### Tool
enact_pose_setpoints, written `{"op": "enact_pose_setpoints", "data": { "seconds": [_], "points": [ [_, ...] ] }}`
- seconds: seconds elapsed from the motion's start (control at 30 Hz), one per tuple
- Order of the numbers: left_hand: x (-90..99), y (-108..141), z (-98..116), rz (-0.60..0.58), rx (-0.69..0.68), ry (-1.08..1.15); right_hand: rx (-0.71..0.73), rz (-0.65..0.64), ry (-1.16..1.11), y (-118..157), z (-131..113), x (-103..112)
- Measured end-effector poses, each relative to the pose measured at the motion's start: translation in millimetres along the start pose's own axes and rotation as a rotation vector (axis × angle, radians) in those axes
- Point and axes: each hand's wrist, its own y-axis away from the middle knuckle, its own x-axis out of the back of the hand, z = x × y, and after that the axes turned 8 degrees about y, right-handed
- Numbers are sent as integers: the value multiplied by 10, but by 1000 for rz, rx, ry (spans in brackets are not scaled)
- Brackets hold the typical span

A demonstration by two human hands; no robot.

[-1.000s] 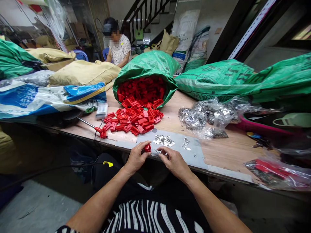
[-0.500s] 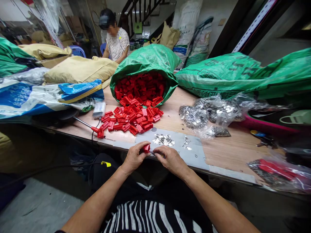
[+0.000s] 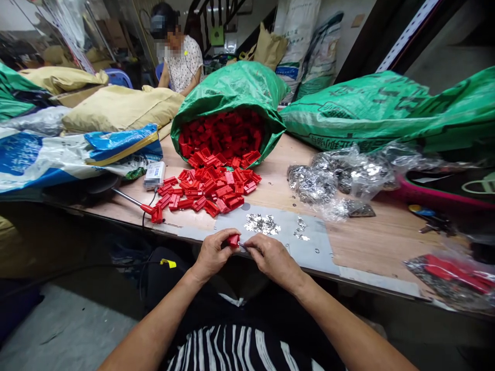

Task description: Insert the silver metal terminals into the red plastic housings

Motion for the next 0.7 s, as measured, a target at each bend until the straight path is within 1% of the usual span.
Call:
{"op": "enact_pose_setpoints", "data": {
  "seconds": [0.17, 0.37, 0.5, 0.63, 0.7],
  "points": [
    [-5, 11, -31, -4, -3, -3, -55, 7, 37, -18, -79, -37],
    [-12, 23, -14, 10, 12, 11, -19, -25, -127, -22, -7, 59],
    [-20, 33, -8, 26, 28, 63, -26, -4, -186, 86, 65, 141],
    [-44, 55, 3, 62, 47, 122, -20, 12, -174, 210, 92, 199],
    [-59, 71, 39, 86, 44, 192, -20, 20, -168, 243, 81, 223]
  ]
}}
